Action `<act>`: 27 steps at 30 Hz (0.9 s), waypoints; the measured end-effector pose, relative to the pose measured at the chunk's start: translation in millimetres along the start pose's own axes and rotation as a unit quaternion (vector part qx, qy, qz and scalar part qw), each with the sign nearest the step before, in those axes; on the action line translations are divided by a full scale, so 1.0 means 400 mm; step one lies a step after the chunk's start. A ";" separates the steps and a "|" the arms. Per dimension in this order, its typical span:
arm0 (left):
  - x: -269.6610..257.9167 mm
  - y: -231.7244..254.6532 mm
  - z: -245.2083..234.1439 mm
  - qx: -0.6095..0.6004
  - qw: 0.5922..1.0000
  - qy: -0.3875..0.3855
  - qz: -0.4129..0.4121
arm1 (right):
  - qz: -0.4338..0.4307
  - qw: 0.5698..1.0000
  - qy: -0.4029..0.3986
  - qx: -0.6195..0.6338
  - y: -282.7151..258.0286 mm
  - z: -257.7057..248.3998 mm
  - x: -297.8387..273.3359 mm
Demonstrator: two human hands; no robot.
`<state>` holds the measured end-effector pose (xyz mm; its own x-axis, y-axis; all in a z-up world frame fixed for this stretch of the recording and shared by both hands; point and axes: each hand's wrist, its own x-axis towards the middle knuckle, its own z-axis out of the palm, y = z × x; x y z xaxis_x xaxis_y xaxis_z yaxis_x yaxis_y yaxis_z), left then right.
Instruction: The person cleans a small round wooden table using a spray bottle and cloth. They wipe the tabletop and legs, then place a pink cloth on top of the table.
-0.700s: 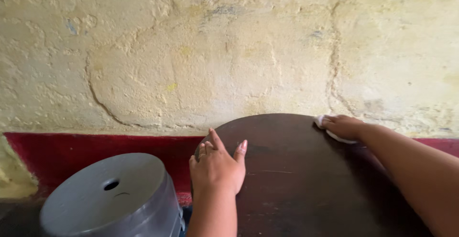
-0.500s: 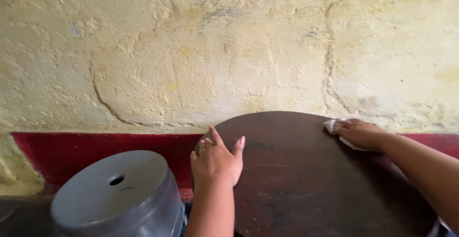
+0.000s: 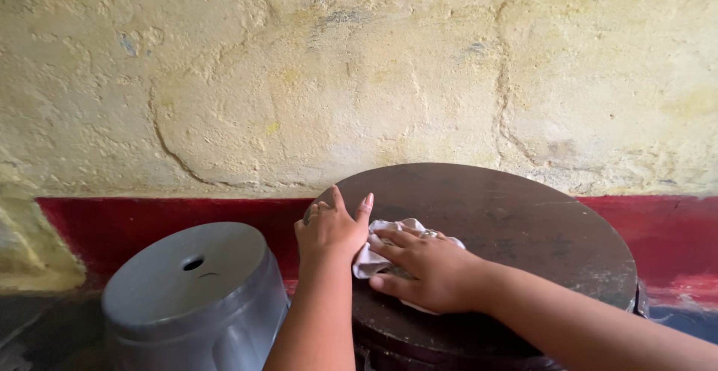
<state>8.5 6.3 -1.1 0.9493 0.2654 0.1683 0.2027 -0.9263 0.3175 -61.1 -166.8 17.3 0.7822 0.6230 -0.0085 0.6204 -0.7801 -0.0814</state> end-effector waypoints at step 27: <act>-0.089 0.000 -0.016 0.032 0.965 0.213 0.151 | 0.104 0.992 0.058 0.045 -0.117 0.025 -0.162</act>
<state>-26.8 -1.2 -1.1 0.7857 0.0544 0.6162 -0.0399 -0.9896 0.1382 -141.5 -170.3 11.7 0.8971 0.4347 0.0790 0.4417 -0.8790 -0.1794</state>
